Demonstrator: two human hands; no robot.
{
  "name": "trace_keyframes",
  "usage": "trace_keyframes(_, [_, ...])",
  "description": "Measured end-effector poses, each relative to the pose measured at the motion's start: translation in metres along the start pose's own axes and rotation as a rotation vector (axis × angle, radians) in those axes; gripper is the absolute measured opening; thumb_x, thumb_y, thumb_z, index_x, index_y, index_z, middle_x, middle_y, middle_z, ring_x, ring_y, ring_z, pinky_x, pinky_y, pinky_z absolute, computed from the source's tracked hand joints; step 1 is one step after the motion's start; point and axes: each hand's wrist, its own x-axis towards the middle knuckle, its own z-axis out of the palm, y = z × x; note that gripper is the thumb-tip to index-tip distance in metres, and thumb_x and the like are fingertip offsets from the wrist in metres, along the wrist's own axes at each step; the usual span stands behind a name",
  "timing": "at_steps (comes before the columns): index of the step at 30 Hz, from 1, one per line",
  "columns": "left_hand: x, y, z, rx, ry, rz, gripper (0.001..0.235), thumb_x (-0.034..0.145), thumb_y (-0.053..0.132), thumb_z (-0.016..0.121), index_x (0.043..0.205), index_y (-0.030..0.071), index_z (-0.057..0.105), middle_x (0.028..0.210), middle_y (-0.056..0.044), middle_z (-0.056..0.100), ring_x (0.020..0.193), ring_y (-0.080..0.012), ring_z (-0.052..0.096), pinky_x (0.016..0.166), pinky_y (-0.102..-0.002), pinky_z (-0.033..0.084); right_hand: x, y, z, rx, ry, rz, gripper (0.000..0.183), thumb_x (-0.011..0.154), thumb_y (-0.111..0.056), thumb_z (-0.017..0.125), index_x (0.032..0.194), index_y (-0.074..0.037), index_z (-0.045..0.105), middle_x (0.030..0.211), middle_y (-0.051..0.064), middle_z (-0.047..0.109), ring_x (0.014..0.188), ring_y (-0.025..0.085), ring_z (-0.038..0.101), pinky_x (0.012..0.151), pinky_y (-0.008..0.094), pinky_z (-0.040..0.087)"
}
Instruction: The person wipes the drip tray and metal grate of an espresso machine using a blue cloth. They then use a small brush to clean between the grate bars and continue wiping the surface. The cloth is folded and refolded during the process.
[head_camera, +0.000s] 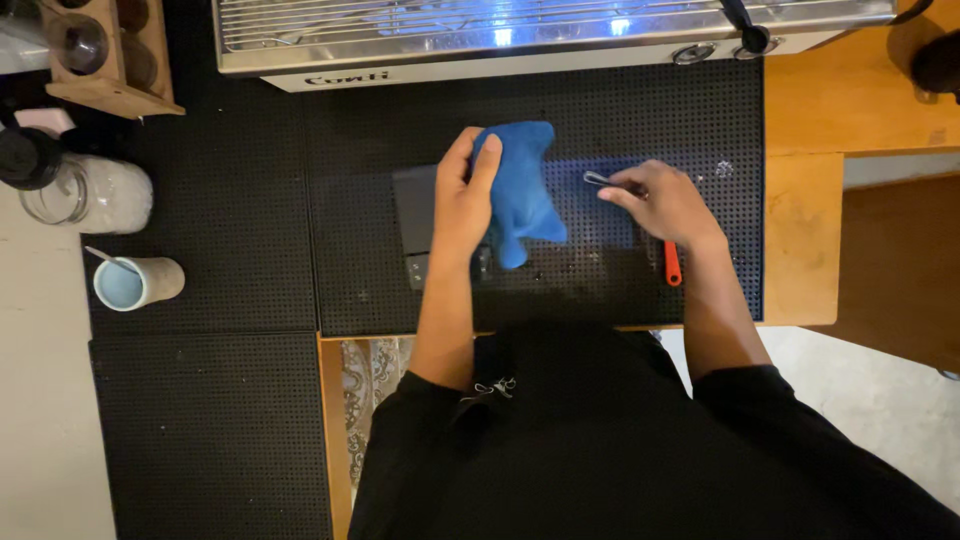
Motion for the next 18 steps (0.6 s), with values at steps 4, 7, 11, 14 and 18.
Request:
trace_keyframes(4, [0.004,0.008,-0.013,-0.051,-0.27,-0.076,0.022,0.106,0.025,0.062,0.107,0.003,0.068,0.09,0.004,0.063,0.084,-0.0047,0.057,0.076,-0.023,0.048,0.0,-0.006,-0.003,0.132,0.161,-0.313,0.05,0.102,-0.039,0.073,0.136,-0.002,0.065,0.144,0.022,0.055,0.131,0.037,0.054,0.106,0.044,0.047])
trace_keyframes(7, [0.011,0.014,-0.006,-0.021,-0.439,-0.107,0.023,0.106,0.025,0.064,0.107,0.003,0.069,0.09,0.003,0.063,0.085,-0.0063,0.056,0.076,-0.025,0.047,0.005,-0.02,0.003,0.803,-0.021,-0.447,0.065,0.108,-0.041,0.067,0.156,-0.003,0.046,0.162,0.017,0.044,0.149,0.03,0.044,0.12,0.041,0.039])
trace_keyframes(11, [0.02,0.021,-0.001,0.422,-0.308,0.373,0.019,0.101,0.023,0.072,0.106,0.005,0.071,0.097,-0.003,0.07,0.089,-0.0142,0.068,0.082,-0.028,0.054,0.013,-0.041,0.021,1.038,-0.179,-0.279,0.061,0.105,-0.032,0.072,0.151,0.004,0.055,0.135,0.018,0.062,0.125,0.023,0.06,0.107,0.038,0.05])
trace_keyframes(14, [0.028,0.024,-0.004,0.571,-0.063,0.515,0.018,0.093,0.02,0.08,0.103,0.009,0.07,0.102,-0.007,0.067,0.092,-0.0205,0.066,0.081,-0.03,0.054,0.023,-0.046,0.027,1.292,-0.243,-0.07,0.053,0.106,-0.023,0.069,0.148,0.006,0.056,0.126,0.015,0.068,0.112,0.019,0.065,0.1,0.036,0.053])
trace_keyframes(18, [0.031,0.01,-0.007,0.432,0.232,0.359,0.025,0.099,0.018,0.071,0.121,0.007,0.067,0.114,-0.006,0.064,0.09,-0.0151,0.065,0.08,-0.03,0.054,0.072,-0.05,0.01,1.676,-0.12,-0.027,0.041,0.1,-0.017,0.063,0.138,-0.005,0.055,0.123,0.008,0.069,0.11,0.02,0.068,0.101,0.036,0.055])
